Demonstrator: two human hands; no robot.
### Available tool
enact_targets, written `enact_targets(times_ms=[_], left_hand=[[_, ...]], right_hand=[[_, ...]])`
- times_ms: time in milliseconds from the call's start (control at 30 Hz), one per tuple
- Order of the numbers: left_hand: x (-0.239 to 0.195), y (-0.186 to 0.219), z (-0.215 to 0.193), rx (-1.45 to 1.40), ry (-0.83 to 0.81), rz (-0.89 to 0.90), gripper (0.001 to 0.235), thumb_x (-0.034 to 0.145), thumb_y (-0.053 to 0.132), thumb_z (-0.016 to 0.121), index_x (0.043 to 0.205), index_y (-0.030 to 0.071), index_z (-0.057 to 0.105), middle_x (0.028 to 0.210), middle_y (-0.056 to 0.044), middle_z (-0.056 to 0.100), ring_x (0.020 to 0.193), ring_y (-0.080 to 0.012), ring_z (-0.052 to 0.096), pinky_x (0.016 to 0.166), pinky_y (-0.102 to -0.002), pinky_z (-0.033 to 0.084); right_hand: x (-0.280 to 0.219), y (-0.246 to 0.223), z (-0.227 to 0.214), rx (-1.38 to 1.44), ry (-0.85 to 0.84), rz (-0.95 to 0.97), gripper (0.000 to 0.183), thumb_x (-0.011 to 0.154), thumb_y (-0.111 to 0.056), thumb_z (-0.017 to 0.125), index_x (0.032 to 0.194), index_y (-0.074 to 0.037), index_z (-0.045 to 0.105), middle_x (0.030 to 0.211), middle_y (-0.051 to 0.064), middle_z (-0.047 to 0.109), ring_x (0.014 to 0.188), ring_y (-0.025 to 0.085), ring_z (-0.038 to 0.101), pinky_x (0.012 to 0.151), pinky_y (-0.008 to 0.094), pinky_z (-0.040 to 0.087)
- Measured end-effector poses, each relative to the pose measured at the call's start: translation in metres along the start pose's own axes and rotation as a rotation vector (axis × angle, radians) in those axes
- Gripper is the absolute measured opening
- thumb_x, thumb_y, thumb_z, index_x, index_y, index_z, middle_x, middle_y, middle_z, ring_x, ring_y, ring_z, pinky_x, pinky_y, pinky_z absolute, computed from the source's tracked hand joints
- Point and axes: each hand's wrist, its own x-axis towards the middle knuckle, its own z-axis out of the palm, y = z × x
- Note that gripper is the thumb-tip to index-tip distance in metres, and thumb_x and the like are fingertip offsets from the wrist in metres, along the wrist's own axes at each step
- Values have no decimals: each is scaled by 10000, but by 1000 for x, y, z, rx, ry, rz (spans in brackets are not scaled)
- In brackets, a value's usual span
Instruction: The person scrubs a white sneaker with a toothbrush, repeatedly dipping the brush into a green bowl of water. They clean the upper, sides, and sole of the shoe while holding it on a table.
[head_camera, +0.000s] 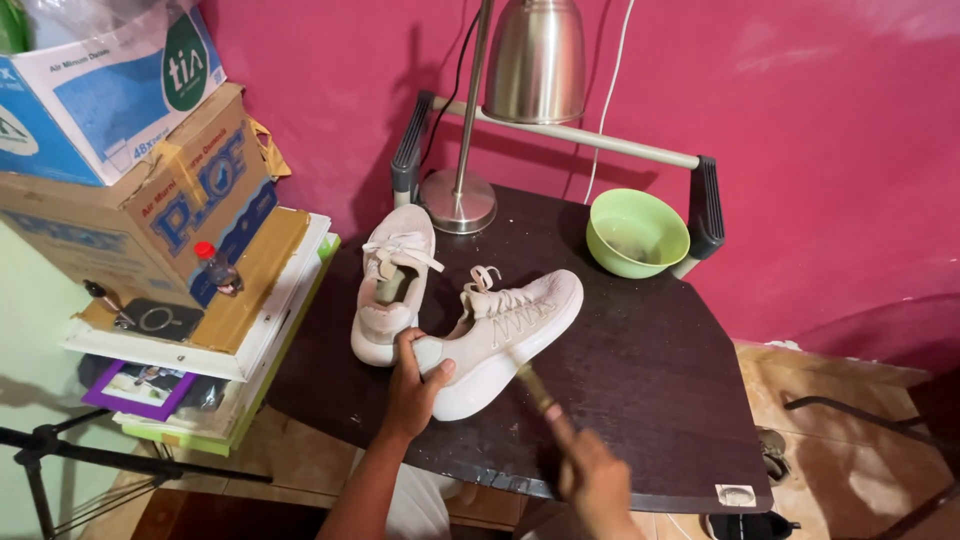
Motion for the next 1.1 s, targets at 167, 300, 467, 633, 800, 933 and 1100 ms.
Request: enact_targets(times_ms=[167, 300, 467, 633, 800, 933, 1100], left_hand=[[-1, -1, -1, 12, -2, 1, 528, 820, 371, 661, 1229, 127, 433, 1061, -69, 557, 926, -215, 530, 839, -383, 436], [7, -5, -10, 55, -50, -35, 531, 788, 305, 687, 1227, 126, 447, 1138, -55, 512, 1015, -212, 500, 930, -364, 415], [-2, -9, -37, 75, -98, -161, 566, 774, 316, 690, 1259, 192, 426, 1091, -47, 580, 928, -201, 553, 853, -367, 450], [-11, -33, -62, -67, -79, -244, 582, 800, 217, 707, 1316, 189, 441, 1168, -33, 527, 1010, -174, 511, 903, -302, 441], [-7, -42, -74, -28, -133, -132, 545, 841, 231, 699, 1312, 161, 435, 1143, -36, 534, 1003, -172, 518, 940, -303, 414], [-8, -38, -76, -63, -127, -141, 554, 833, 209, 693, 1322, 153, 439, 1180, -34, 538, 1031, -168, 518, 952, -295, 407], [-6, -42, -76, -110, -106, -157, 494, 819, 146, 700, 1247, 138, 453, 1085, -57, 523, 933, -174, 498, 861, -290, 412]], right_hand=[[-6, -60, -20, 209, -13, -210, 638, 888, -31, 631, 1463, -298, 557, 634, -82, 496, 462, 69, 448, 496, 243, 460], [23, 10, -12, 87, 163, 35, 588, 920, -66, 532, 1420, -364, 609, 708, -8, 539, 611, 206, 535, 624, 343, 468], [7, 10, -24, 158, 120, -168, 664, 854, 26, 515, 1433, -290, 595, 706, -37, 501, 543, 147, 518, 542, 303, 518], [19, 38, -32, 47, 181, 55, 651, 858, -23, 527, 1430, -323, 611, 731, -32, 522, 600, 179, 541, 590, 324, 498], [25, 41, -26, 329, 101, -112, 409, 981, -134, 451, 1283, -173, 724, 1153, 47, 805, 860, 183, 790, 807, 300, 569], [31, 48, -35, 297, 187, -34, 482, 934, -47, 568, 1381, -204, 657, 680, -25, 530, 536, 120, 473, 572, 280, 433], [49, 55, -43, 340, 151, 4, 444, 950, -82, 577, 1367, -195, 679, 697, -35, 527, 543, 112, 448, 613, 232, 442]])
